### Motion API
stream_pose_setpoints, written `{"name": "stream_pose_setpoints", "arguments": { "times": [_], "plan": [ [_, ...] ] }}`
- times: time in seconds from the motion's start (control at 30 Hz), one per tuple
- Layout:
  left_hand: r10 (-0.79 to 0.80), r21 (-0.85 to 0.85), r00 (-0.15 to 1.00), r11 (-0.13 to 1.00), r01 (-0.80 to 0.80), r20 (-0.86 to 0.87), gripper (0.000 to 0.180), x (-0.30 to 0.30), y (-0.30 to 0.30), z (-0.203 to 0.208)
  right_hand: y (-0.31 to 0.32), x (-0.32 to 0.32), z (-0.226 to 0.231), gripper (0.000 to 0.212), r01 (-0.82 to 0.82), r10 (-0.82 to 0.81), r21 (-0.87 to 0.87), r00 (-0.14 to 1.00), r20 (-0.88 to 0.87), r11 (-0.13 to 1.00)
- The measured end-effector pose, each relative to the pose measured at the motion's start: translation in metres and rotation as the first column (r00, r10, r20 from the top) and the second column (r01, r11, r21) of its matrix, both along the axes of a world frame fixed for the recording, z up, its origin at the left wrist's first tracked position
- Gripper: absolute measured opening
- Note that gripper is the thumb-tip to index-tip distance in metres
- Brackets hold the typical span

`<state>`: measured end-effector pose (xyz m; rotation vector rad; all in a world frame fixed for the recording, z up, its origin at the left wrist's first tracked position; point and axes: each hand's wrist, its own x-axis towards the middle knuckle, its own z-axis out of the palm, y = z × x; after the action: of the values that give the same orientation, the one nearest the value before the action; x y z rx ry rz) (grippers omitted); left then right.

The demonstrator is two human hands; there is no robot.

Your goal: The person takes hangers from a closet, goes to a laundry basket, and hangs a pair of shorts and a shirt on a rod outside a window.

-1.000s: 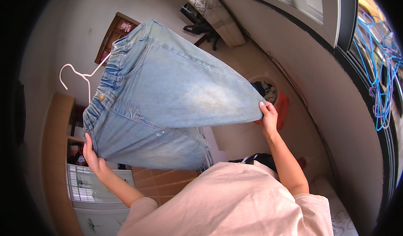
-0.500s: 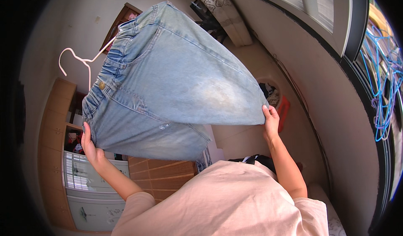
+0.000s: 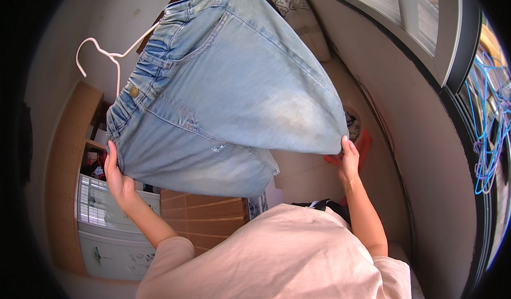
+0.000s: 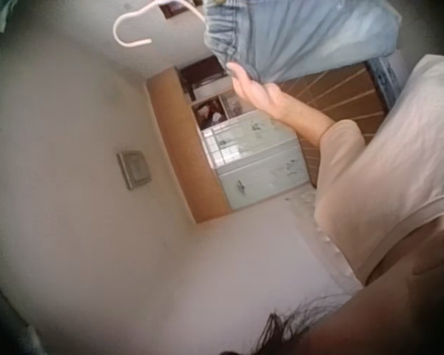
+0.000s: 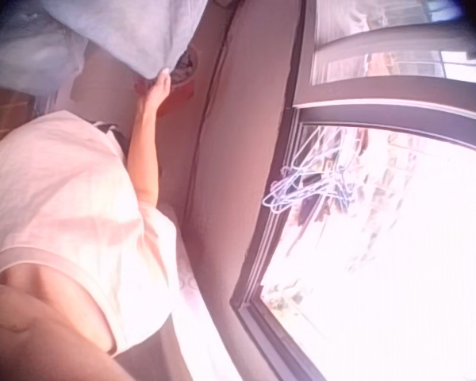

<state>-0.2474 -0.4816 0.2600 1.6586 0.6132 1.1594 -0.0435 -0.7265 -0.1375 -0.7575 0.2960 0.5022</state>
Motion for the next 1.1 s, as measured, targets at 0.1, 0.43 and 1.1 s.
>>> {"name": "stream_pose_setpoints", "arguments": {
  "times": [0.1,0.43,1.1],
  "plan": [
    [-0.018,-0.022,1.0,1.0,0.018,0.013,0.039,0.002,-0.005,0.0,0.001,0.003,-0.009,0.025,-0.013,0.014,-0.024,1.0,0.022,1.0],
    [-0.116,-0.085,0.993,0.989,0.117,0.027,0.037,0.006,-0.01,0.006,0.003,0.002,-0.038,0.028,0.014,-0.014,0.03,1.0,-0.004,0.999],
    [-0.265,-0.42,0.947,0.85,0.317,0.179,0.039,0.031,-0.007,-0.009,0.051,-0.059,-0.002,0.034,-0.717,0.704,0.068,0.695,0.146,0.693]
  ]
}}
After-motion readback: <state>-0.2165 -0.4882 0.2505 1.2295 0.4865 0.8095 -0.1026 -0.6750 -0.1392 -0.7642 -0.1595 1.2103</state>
